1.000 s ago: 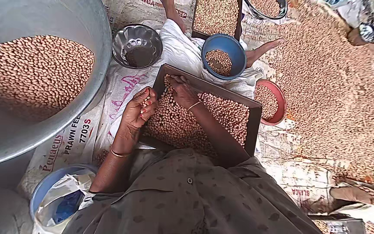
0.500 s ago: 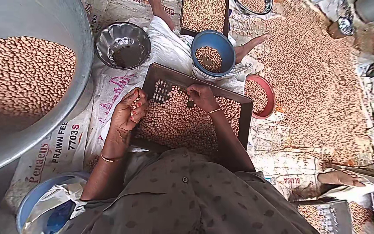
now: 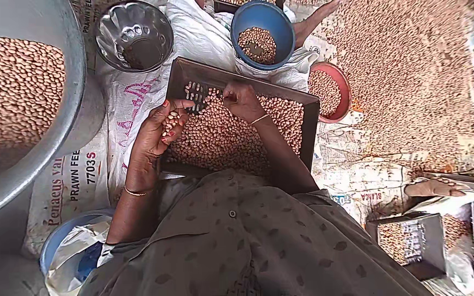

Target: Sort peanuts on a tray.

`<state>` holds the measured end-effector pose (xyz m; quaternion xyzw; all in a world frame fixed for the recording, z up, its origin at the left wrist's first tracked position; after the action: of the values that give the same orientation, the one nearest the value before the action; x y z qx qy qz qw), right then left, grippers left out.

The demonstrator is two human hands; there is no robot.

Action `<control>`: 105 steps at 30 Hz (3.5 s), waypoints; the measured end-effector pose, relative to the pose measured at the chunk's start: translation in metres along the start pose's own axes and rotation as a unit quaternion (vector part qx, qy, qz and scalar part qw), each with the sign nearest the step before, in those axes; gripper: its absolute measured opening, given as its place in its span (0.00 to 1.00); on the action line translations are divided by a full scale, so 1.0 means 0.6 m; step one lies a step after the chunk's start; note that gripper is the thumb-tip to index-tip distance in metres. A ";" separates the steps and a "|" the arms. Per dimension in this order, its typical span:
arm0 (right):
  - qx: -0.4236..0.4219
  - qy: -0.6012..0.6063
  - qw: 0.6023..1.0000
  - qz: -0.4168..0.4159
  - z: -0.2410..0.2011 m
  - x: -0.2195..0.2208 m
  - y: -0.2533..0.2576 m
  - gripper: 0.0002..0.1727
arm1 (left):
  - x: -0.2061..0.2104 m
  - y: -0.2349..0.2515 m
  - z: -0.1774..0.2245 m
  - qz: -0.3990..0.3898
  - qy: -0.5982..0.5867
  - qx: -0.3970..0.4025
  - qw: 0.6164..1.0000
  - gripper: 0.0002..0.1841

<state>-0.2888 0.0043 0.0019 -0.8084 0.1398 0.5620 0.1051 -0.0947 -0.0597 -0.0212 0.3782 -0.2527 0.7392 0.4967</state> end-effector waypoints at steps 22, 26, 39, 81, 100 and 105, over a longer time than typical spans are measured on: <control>-0.054 -0.076 0.995 -0.024 0.015 0.033 -0.115 0.10 | -0.003 0.001 -0.035 0.082 0.091 -0.084 0.989 0.20; -0.065 0.065 0.992 0.092 0.014 -0.037 -0.126 0.08 | -0.005 0.001 -0.057 0.105 0.115 -0.135 0.978 0.30; -0.012 -0.084 0.996 0.016 0.044 0.017 -0.244 0.09 | 0.047 0.007 -0.168 0.144 -0.065 -0.178 0.971 0.21; 0.000 -0.142 0.986 0.083 0.004 0.022 -0.290 0.07 | 0.036 -0.013 -0.132 0.179 -0.112 -0.027 0.977 0.20; 0.236 -0.067 0.922 0.298 0.191 -0.146 -0.352 0.24 | 0.059 -0.012 -0.177 0.195 -0.133 -0.170 0.957 0.21; 0.370 0.020 0.905 0.209 0.251 -0.108 -0.397 0.34 | 0.053 -0.003 -0.154 0.350 -0.258 -0.047 0.899 0.21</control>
<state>-0.3606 0.2845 0.0135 -0.6746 0.5056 0.4626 0.2744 -0.1283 0.0275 -0.0494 0.4194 -0.5221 0.7292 0.1408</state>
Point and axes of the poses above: each hand's wrist, its own y-axis towards the middle knuckle, its own x-axis out of the palm, z = x × y, the point moved 10 cm from there along y, towards the middle knuckle, and after that the axes turned 14 degrees about -y, right-handed, at the moved point
